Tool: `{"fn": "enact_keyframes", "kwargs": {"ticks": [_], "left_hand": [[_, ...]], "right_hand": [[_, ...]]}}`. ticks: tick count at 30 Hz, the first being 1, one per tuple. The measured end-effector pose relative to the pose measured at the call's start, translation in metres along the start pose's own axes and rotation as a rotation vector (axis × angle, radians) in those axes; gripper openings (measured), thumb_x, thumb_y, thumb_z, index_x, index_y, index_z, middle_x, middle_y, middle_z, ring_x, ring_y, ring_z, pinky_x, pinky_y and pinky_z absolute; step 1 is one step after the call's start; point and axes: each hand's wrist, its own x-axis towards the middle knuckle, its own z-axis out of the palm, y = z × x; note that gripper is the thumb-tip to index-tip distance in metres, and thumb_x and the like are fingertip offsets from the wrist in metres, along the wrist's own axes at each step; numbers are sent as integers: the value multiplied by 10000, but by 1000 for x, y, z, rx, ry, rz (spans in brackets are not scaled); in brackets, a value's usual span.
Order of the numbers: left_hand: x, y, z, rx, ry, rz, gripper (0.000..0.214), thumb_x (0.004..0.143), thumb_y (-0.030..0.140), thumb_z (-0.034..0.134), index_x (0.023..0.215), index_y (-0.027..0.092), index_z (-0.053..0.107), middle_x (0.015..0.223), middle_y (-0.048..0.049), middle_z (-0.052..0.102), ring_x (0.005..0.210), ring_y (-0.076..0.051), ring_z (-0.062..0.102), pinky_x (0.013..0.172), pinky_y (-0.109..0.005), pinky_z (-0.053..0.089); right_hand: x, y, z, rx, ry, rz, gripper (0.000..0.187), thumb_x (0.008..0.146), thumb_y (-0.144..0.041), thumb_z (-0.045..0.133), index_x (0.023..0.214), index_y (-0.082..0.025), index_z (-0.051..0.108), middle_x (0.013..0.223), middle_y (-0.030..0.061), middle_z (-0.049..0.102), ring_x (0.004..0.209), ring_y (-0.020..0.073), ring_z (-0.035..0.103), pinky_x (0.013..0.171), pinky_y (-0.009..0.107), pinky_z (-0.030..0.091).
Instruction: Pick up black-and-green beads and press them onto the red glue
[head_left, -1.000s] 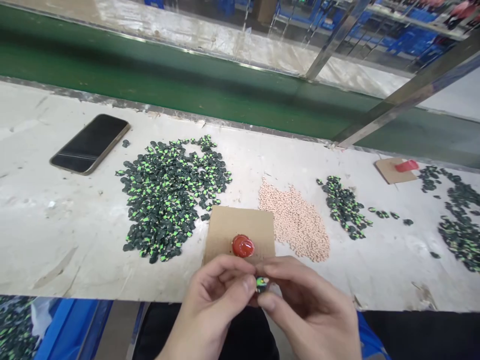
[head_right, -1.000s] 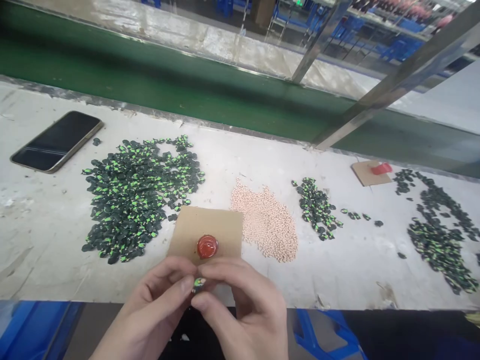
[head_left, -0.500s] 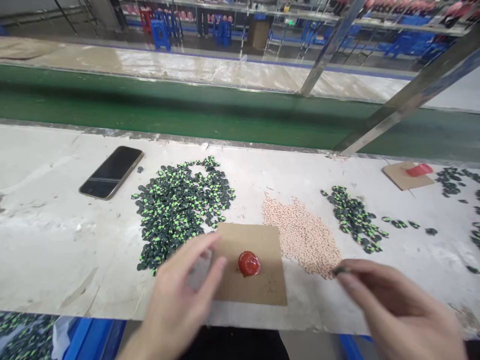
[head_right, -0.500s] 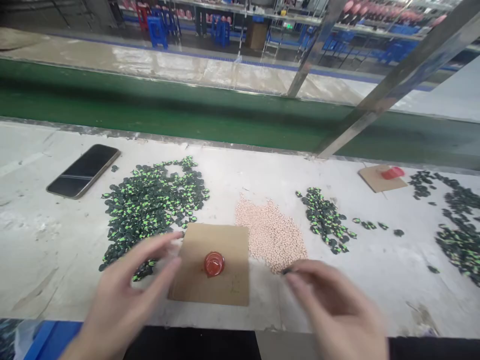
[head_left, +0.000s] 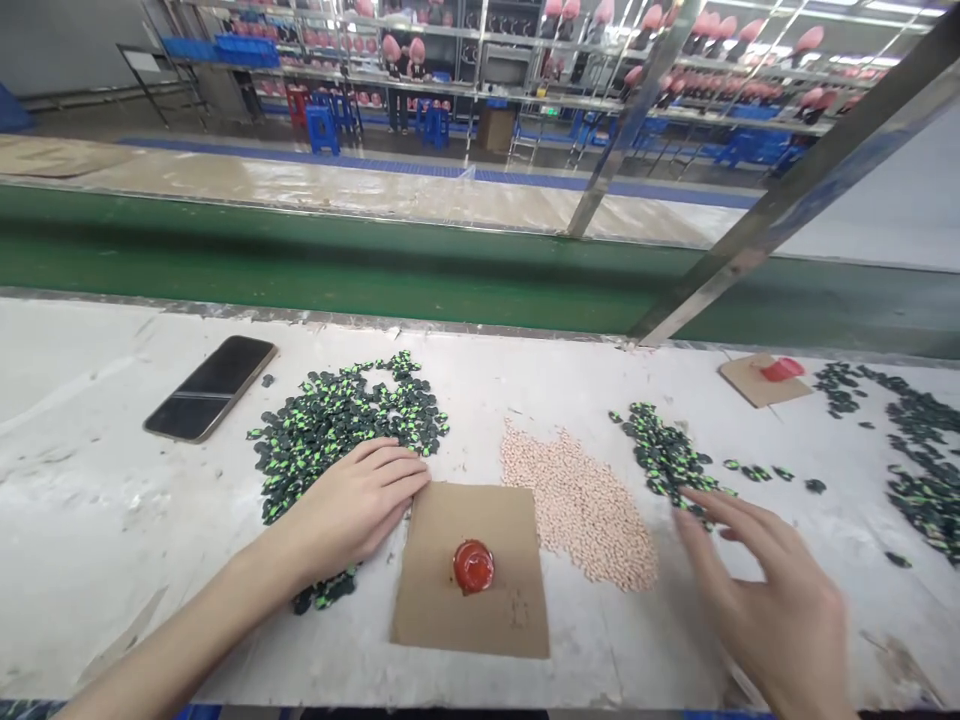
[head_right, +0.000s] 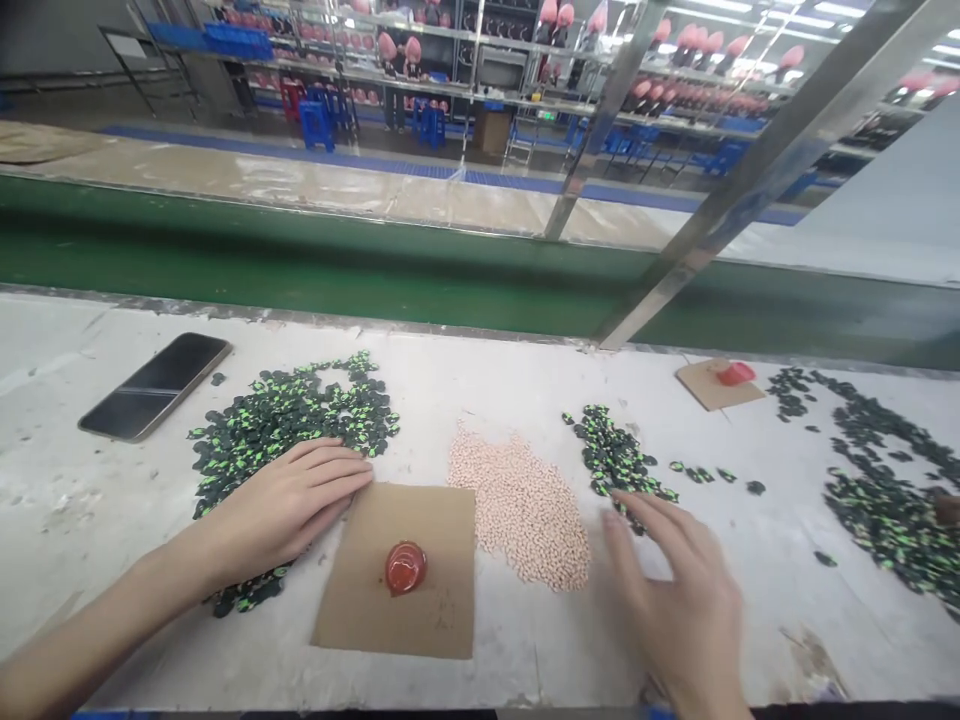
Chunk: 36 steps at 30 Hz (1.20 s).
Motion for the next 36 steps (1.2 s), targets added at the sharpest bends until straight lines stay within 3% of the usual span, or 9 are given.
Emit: {"fn": "enact_keyframes", "kwargs": {"ticks": [3,5,12,15,19,23,26,31,36], "left_hand": [[-2,-6,-2,75,5,-11,370,1022,124,426,1133,167,776,1146,-120,818,1098,-298,736,1017,-487,559],[0,-9,-4,115,13,-30,361,1039,149,425,1148,165,769,1163,-130,809,1116,-315,719,965,-492,577],[49,-9,-1,159,5,-65,293,1006,193,540,1243,160,710,1414,-158,681,1189,-329,670,956,-490,571],[67,-13,3,144,-31,-49,232,962,124,558,1073,154,760,1243,-141,764,1066,-306,709,914,-448,575],[67,-24,6,84,-24,-41,317,875,16,492,883,161,774,970,-133,806,909,-292,723,801,-394,580],[62,-37,9,-14,64,-77,350,963,239,443,821,213,762,873,-135,794,850,-325,708,782,-460,577],[61,-38,7,-103,140,-144,401,980,390,417,897,219,769,923,-150,793,900,-363,713,806,-518,583],[49,-11,-12,-301,279,-319,379,992,416,452,1058,202,758,1071,-137,770,889,-297,767,720,-400,651],[29,48,-27,-914,471,-491,115,859,276,708,874,290,821,971,-21,821,826,-202,808,699,-217,667]], "right_hand": [[7,-23,18,109,-162,-288,205,1005,-308,586,1129,-216,721,1107,147,771,1013,332,680,854,513,552],[13,-33,29,124,-275,-347,255,1037,-301,526,1192,-215,709,1208,151,754,1095,342,654,904,538,542],[19,-41,48,123,-424,-349,284,1034,-206,476,1091,-184,753,1043,147,769,935,314,689,763,466,595],[19,-41,51,134,-438,-329,297,1020,-150,474,998,-186,768,975,140,764,869,291,693,732,431,595],[21,-42,53,163,-460,-291,307,974,-75,507,911,-201,779,917,113,768,855,263,697,761,405,595],[25,-46,55,204,-454,-220,300,927,-44,540,851,-209,780,883,103,780,845,270,692,760,416,589],[26,-47,50,282,-412,-138,276,927,-77,552,877,-209,789,901,115,790,869,287,704,785,441,592],[17,-52,22,513,-325,75,225,972,-187,563,929,-201,783,943,120,806,864,260,758,762,410,627],[-2,-75,-7,817,-358,300,177,973,-403,678,955,-238,740,796,43,806,668,179,764,596,279,635]]}}
